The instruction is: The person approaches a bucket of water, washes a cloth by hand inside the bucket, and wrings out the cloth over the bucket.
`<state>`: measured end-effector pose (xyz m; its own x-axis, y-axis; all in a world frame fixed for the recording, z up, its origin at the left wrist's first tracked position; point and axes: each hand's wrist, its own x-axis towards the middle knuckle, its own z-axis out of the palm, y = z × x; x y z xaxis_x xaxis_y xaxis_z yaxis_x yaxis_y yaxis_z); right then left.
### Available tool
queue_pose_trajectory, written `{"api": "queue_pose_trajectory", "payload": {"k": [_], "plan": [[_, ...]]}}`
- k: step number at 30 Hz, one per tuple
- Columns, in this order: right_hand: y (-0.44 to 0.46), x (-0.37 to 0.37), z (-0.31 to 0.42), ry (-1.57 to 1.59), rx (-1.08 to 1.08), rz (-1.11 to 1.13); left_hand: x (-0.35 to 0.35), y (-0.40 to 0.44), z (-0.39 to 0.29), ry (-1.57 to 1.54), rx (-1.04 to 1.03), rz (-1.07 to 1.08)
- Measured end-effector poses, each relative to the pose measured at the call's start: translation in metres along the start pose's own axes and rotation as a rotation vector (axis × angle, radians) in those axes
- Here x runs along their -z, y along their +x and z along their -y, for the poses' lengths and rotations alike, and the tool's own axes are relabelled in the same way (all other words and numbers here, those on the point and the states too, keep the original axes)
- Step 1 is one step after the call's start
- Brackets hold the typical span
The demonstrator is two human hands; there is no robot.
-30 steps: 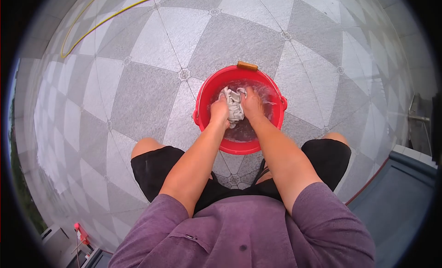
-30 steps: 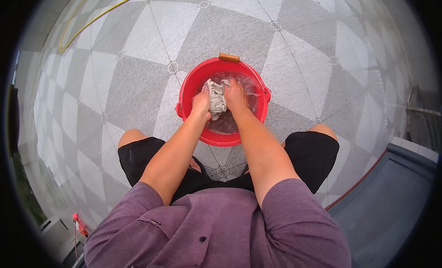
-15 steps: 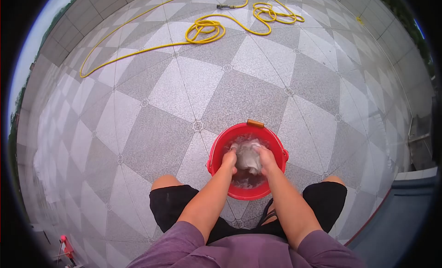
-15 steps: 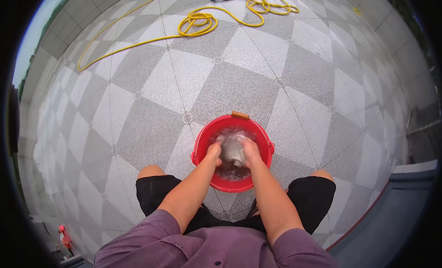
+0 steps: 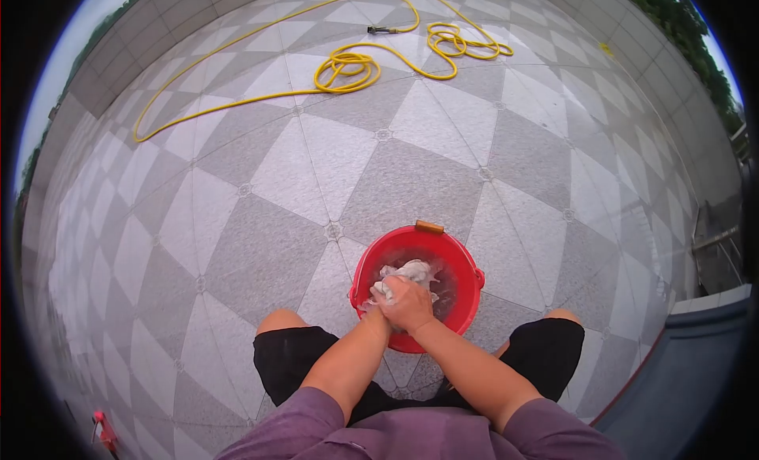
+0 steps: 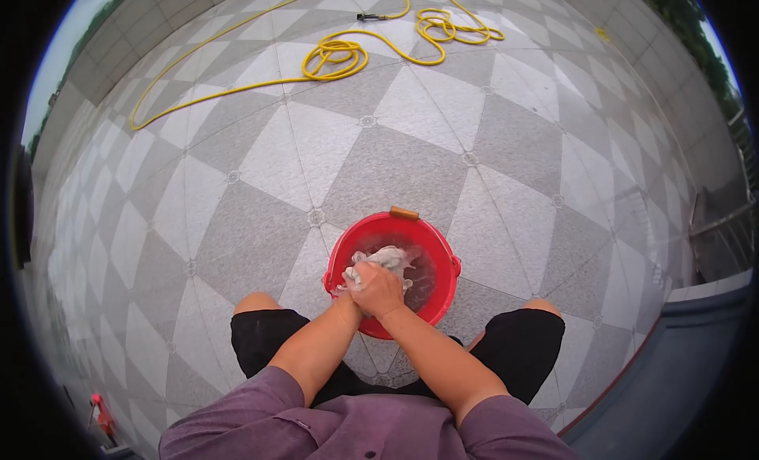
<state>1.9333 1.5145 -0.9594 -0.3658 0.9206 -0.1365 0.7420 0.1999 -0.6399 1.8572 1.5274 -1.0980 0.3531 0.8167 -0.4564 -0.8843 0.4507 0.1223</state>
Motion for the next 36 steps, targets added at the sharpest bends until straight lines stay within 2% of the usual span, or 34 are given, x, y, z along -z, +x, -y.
{"api": "queue_pose_trajectory", "payload": {"k": [3, 5, 7, 10, 12, 14, 15, 17, 18, 20, 23, 25, 26, 28, 29, 32, 35, 36], "plan": [[0.022, -0.023, -0.032, 0.164, 0.077, -0.228, -0.016, -0.002, 0.005, 0.057, -0.057, -0.220], [0.052, -0.017, -0.056, 0.168, -0.369, -0.244, -0.037, -0.004, 0.013, 0.189, -0.117, -0.490], [0.071, -0.015, -0.100, 0.171, -0.366, -0.183, -0.041, 0.001, 0.018, 0.440, -0.212, -0.699], [0.062, -0.038, -0.123, 0.102, -0.257, -0.232, -0.026, 0.001, 0.015, 0.460, -0.383, -0.658], [0.048, -0.058, -0.147, -0.008, -0.407, -0.179, -0.010, 0.005, 0.015, 0.582, -0.409, -0.723], [0.030, -0.067, -0.140, -0.088, -0.554, -0.092, -0.002, 0.001, 0.008, 0.682, -0.401, -0.757], [0.029, -0.070, -0.140, -0.065, -0.559, -0.037, 0.011, 0.007, 0.009, 0.775, -0.466, -0.807], [0.018, -0.068, -0.150, -0.033, -0.588, 0.070, 0.023, 0.007, 0.006, 0.794, -0.472, -0.734], [0.015, -0.083, -0.178, -0.088, -0.535, 0.164, 0.027, 0.006, 0.009, 0.802, -0.464, -0.695], [0.029, -0.132, -0.245, -0.192, -0.424, 0.339, 0.037, 0.007, 0.007, 0.770, -0.319, -0.744], [0.035, -0.089, -0.196, 1.445, -1.149, -0.171, 0.028, 0.004, 0.001, 0.749, -0.273, -0.822], [0.037, -0.078, -0.189, 1.581, -0.899, -0.138, -0.008, -0.008, 0.000, 0.712, -0.284, -0.824], [0.034, -0.068, -0.181, 1.640, -0.777, -0.121, 0.005, 0.003, 0.000, 0.639, -0.262, -0.777], [0.032, -0.038, -0.143, 1.730, -0.695, 0.014, 0.041, 0.029, -0.002, 0.492, -0.212, -0.687], [0.026, -0.020, -0.114, 1.775, -0.651, 0.080, 0.002, 0.011, -0.008, 0.356, -0.119, -0.585], [0.003, 0.012, -0.040, 1.464, -0.536, 0.093, 0.071, 0.051, -0.011, 0.329, -0.011, -0.431], [-0.011, 0.005, -0.017, 0.782, -0.052, 0.000, 0.056, 0.039, -0.009, 0.203, -0.007, -0.262], [-0.015, 0.006, -0.007, 0.701, -0.014, -0.030, 0.049, 0.033, -0.007, 0.160, -0.010, -0.212]]}}
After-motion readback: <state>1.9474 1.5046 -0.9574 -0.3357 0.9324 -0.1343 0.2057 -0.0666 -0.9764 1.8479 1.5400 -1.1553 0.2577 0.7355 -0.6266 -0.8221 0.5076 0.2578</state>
